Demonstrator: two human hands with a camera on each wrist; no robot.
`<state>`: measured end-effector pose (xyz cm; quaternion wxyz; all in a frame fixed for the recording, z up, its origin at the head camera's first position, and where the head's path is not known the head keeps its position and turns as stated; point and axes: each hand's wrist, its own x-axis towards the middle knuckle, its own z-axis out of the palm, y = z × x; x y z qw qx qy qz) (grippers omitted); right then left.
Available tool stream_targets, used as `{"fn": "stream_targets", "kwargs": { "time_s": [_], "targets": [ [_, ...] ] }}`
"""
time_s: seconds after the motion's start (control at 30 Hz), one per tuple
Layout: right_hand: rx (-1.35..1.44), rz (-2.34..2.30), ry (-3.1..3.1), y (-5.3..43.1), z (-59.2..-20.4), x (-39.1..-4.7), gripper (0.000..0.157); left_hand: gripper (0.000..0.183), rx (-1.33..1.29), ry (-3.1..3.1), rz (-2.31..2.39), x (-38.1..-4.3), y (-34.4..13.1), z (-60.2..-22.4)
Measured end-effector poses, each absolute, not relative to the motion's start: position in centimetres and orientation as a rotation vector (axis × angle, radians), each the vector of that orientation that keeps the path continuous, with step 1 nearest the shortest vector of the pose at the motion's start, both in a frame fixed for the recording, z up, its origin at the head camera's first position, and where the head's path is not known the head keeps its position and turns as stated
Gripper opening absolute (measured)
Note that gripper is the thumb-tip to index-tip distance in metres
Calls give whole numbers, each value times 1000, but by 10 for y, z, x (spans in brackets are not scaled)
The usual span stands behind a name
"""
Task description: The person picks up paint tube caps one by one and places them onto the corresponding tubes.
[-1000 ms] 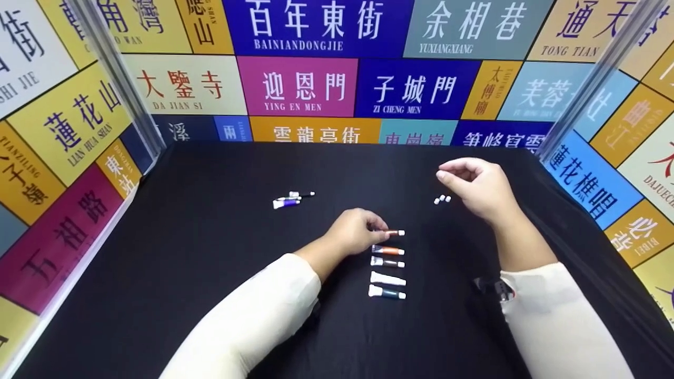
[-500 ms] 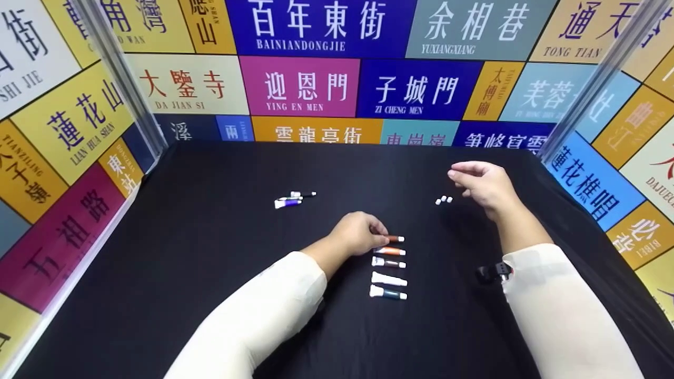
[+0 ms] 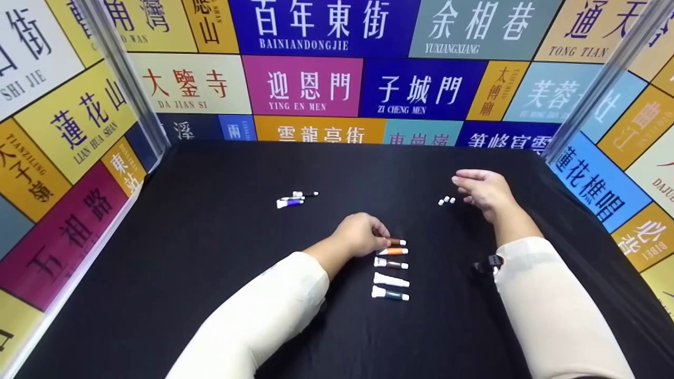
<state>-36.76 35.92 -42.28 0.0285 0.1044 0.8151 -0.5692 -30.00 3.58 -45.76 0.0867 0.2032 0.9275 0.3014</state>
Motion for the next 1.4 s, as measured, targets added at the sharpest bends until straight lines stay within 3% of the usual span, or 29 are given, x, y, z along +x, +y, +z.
{"fn": "stream_targets", "kwargs": {
  "time_s": [0.43, 1.13, 1.4],
  "targets": [
    [421, -1810, 2303, 364, -445, -376, 63, 17, 602, 2753, 888, -300, 35, -457],
    [372, -1534, 2494, 369, -457, -377, 63, 24, 601, 2705, 1066, -304, 24, -455],
    [225, -1204, 2743, 364, -457, -377, 49, 28, 568, 2704, 1193, -310, 6, -451]
  ]
}}
